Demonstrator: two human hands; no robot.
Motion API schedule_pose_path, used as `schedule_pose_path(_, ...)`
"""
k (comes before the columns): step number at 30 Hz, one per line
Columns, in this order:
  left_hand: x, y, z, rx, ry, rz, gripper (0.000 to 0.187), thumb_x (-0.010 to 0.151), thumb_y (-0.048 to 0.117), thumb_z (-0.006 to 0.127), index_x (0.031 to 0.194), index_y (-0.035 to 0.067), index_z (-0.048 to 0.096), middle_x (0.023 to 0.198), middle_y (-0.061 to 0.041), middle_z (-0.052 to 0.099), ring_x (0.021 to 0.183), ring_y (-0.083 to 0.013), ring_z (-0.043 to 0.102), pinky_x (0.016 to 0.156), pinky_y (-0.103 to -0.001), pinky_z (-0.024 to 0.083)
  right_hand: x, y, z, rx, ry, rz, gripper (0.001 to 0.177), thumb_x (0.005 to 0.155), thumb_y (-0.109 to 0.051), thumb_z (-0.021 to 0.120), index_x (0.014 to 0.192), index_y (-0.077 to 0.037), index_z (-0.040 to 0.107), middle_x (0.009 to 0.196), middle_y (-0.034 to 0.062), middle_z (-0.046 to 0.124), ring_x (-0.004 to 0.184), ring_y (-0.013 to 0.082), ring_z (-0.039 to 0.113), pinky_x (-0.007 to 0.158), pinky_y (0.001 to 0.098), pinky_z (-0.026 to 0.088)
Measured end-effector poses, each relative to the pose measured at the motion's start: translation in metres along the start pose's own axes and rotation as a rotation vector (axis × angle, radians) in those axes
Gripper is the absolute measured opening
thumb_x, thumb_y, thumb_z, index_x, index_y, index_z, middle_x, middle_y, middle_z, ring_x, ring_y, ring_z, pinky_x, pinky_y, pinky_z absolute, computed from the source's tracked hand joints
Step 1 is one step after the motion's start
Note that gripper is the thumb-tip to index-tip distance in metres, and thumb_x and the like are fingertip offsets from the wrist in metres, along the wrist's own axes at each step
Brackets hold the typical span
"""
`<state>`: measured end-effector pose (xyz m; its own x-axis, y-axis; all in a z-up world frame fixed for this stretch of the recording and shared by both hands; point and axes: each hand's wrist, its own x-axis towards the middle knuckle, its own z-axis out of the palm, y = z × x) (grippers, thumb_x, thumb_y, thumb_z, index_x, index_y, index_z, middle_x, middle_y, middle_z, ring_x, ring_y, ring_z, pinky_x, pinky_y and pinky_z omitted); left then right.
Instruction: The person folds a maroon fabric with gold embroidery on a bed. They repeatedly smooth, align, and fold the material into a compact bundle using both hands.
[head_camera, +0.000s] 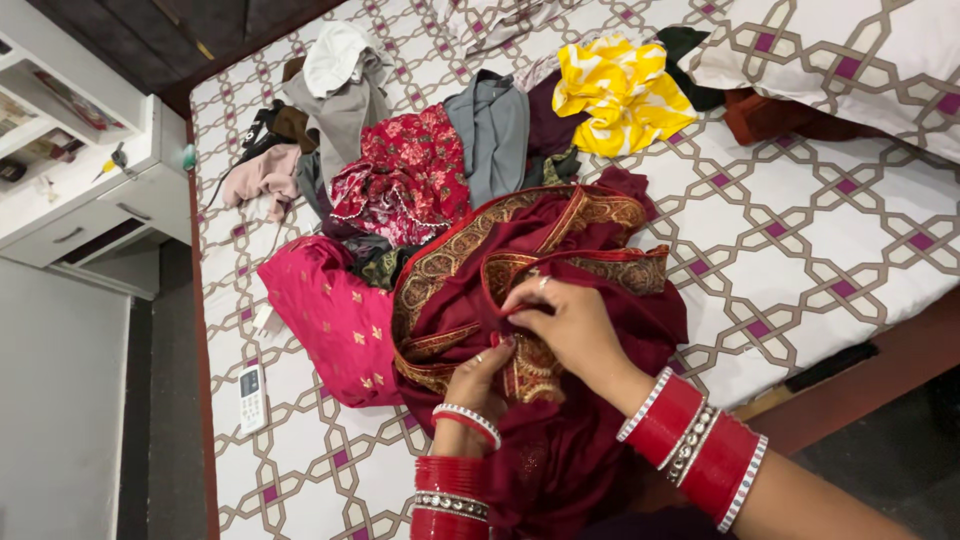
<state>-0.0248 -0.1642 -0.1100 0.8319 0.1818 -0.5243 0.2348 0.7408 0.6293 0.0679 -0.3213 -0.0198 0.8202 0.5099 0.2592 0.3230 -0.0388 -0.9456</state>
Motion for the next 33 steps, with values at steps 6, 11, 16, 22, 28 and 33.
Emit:
schedule_pose_path(6,0.006,0.002,-0.007,-0.025,0.007,0.055,0.017,0.092,0.008,0.069,0.107,0.001,0.074,0.100,-0.008,0.078,0.089,-0.0195,0.074,0.082,-0.037,0.059,-0.008,-0.005,0.001,-0.069,-0.090,0.131,0.018,0.082,-0.011,0.075,0.099,-0.005,0.076,0.091,0.0077,0.079,0.086,0.0156,0.078,0.077,0.0281,0.057)
schedule_pose_path(11,0.006,0.002,-0.007,0.061,0.069,-0.010,0.010,0.093,0.013,0.069,0.101,0.007,0.071,0.093,-0.005,0.075,0.080,-0.0170,0.072,0.074,-0.038,0.060,-0.010,-0.010,-0.008,-0.270,0.026,0.043,0.017,0.085,-0.015,0.075,0.101,-0.008,0.077,0.096,0.0095,0.077,0.089,0.0263,0.075,0.076,0.0339,0.056)
schedule_pose_path(16,0.005,0.005,0.006,0.081,-0.033,0.050,0.005,0.095,0.013,0.068,0.098,0.009,0.070,0.082,0.001,0.068,0.069,-0.0129,0.065,0.071,-0.038,0.063,-0.015,-0.022,-0.002,-0.410,-0.023,-0.212,0.015,0.082,-0.010,0.075,0.096,-0.006,0.076,0.091,0.0119,0.075,0.088,0.0333,0.071,0.077,0.0392,0.055)
schedule_pose_path(22,-0.002,0.014,0.014,0.121,-0.019,0.060,0.009,0.095,0.007,0.063,0.098,0.010,0.070,0.085,0.001,0.071,0.071,-0.0118,0.066,0.065,-0.033,0.057,-0.009,-0.018,-0.004,-0.268,-0.169,0.146,0.021,0.081,-0.007,0.075,0.102,-0.007,0.076,0.089,0.0139,0.076,0.081,0.0278,0.073,0.072,0.0369,0.056)
schedule_pose_path(28,0.002,0.020,0.019,0.030,-0.109,0.050,0.011,0.095,0.003,0.058,0.093,0.014,0.059,0.092,-0.002,0.072,0.083,-0.0169,0.072,0.078,-0.041,0.065,-0.005,0.000,-0.007,-0.162,-0.150,0.136,0.020,0.082,-0.009,0.077,0.101,-0.005,0.077,0.090,0.0083,0.079,0.081,0.0136,0.076,0.074,0.0294,0.058)
schedule_pose_path(33,0.000,0.028,0.020,-0.010,-0.179,0.052,0.009,0.094,0.002,0.058,0.093,0.011,0.062,0.092,-0.005,0.072,0.087,-0.0211,0.073,0.084,-0.046,0.063,-0.003,0.005,-0.007,-0.192,-0.127,0.098,0.020,0.089,-0.021,0.075,0.100,-0.005,0.078,0.088,0.0078,0.079,0.079,0.0125,0.075,0.073,0.0285,0.057)
